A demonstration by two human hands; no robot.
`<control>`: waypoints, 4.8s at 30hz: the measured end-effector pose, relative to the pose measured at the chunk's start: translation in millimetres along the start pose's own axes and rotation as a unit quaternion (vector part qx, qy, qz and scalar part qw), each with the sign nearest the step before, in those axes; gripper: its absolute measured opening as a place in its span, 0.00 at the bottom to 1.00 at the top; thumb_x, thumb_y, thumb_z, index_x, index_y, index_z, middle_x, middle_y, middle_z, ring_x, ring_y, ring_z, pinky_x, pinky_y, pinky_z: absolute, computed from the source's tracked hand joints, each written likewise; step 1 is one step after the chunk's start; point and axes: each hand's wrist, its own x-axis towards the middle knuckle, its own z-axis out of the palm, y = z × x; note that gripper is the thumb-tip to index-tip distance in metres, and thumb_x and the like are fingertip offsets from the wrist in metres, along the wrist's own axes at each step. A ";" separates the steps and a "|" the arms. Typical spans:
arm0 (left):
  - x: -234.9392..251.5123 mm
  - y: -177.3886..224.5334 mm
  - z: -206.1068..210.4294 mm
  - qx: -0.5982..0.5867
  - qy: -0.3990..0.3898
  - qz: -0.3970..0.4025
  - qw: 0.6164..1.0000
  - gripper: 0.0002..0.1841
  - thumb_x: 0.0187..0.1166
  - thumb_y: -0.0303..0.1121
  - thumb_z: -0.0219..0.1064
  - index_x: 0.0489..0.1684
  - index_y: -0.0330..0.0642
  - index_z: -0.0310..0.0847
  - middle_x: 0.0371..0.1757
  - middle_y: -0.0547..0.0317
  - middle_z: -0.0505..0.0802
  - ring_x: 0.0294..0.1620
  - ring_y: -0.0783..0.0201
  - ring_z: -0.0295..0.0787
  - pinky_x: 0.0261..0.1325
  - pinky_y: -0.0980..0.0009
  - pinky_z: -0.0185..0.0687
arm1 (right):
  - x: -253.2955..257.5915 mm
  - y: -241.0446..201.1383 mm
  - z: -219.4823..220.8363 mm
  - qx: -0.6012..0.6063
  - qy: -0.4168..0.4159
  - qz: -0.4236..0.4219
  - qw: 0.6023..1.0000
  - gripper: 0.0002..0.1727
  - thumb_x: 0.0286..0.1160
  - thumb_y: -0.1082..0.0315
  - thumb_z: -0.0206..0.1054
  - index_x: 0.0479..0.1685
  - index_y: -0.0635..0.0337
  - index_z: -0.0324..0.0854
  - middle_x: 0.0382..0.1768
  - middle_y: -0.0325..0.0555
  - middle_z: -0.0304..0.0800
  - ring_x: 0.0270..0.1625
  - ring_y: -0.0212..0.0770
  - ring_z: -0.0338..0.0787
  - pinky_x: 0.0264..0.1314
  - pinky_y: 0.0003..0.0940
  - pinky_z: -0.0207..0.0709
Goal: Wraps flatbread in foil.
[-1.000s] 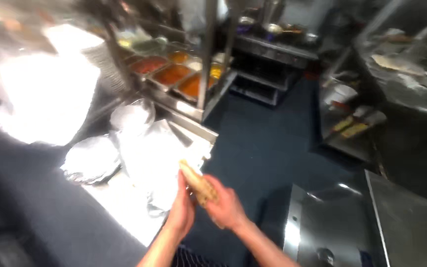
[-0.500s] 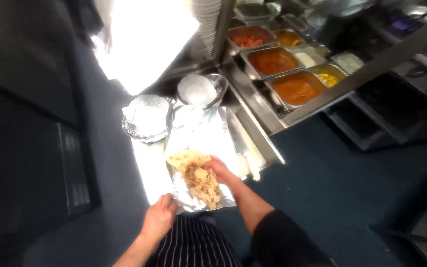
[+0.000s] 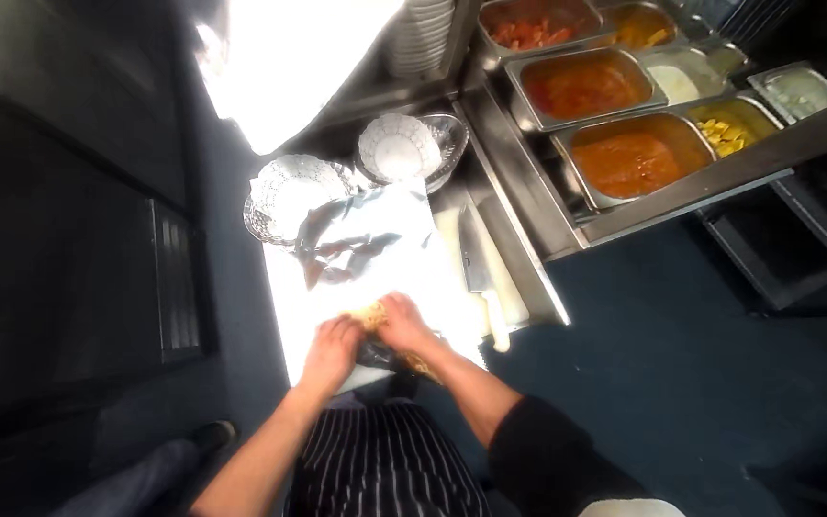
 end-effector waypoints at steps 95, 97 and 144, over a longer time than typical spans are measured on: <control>120.5 -64.7 -5.4 0.033 -0.202 0.147 0.968 0.19 0.88 0.50 0.59 0.60 0.52 0.91 0.59 0.55 0.94 0.65 0.51 0.89 0.70 0.49 0.81 | 1.2 27.8 -19.3 -0.223 0.085 -0.139 0.961 0.21 0.90 0.59 0.54 0.72 0.52 0.83 0.71 0.48 0.87 0.75 0.51 0.85 0.76 0.54 0.77; 95.3 -62.1 -2.5 0.030 -0.181 0.179 0.966 0.19 0.86 0.44 0.62 0.68 0.47 0.86 0.64 0.50 0.93 0.68 0.47 0.88 0.72 0.46 0.81 | -4.0 22.7 -3.5 -0.265 0.114 -0.160 0.944 0.23 0.85 0.66 0.57 0.77 0.54 0.80 0.73 0.51 0.86 0.74 0.53 0.86 0.74 0.55 0.79; 99.2 -18.7 -178.8 -0.705 0.465 -0.138 0.518 0.15 0.78 0.22 0.50 0.54 0.51 0.75 0.32 0.64 0.92 0.38 0.61 0.95 0.56 0.54 0.93 | 2.9 -111.5 -117.5 0.653 -0.004 0.149 0.743 0.24 0.86 0.65 0.58 0.77 0.64 0.72 0.58 0.55 0.87 0.60 0.50 0.89 0.63 0.50 0.86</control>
